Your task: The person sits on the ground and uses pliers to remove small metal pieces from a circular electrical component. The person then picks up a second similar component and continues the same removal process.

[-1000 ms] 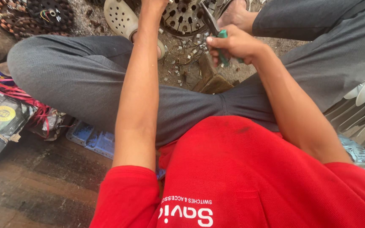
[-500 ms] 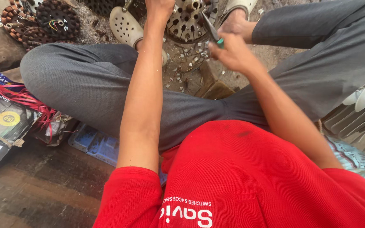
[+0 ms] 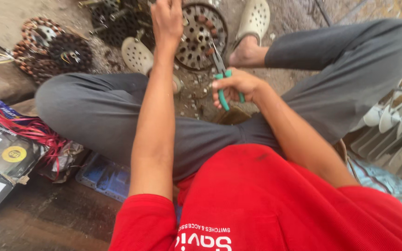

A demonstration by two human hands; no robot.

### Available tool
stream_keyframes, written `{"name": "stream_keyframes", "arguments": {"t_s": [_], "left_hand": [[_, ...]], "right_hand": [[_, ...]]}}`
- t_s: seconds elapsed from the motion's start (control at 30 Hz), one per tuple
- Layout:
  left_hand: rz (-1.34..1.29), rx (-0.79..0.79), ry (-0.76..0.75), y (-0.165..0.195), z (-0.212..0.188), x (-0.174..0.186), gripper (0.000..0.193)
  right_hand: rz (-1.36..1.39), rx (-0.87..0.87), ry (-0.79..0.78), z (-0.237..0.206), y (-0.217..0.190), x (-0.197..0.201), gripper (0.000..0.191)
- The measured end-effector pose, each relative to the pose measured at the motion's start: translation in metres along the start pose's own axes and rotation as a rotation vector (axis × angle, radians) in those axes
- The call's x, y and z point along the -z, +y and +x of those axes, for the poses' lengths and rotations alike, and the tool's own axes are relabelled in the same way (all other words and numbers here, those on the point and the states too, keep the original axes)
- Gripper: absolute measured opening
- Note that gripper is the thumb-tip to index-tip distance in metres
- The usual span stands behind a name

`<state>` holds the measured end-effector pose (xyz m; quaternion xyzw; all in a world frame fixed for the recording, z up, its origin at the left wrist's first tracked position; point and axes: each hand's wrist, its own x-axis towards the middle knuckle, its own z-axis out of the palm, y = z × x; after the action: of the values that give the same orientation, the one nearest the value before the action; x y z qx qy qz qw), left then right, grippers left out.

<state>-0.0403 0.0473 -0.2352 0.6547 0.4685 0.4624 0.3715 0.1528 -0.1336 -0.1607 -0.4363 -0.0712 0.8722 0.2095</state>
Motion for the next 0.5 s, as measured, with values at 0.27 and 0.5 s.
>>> {"name": "stream_keyframes", "arguments": {"t_s": [0.27, 0.5], "left_hand": [[0.141, 0.138, 0.064, 0.004, -0.005, -0.005, 0.038], [0.247, 0.195, 0.117, -0.006, -0.019, -0.008, 0.035]], "right_hand": [[-1.423, 0.805, 1.259, -0.023, 0.003, -0.018, 0.021], [-1.676, 0.785, 1.102, -0.024, -0.017, -0.007, 0.02]]}}
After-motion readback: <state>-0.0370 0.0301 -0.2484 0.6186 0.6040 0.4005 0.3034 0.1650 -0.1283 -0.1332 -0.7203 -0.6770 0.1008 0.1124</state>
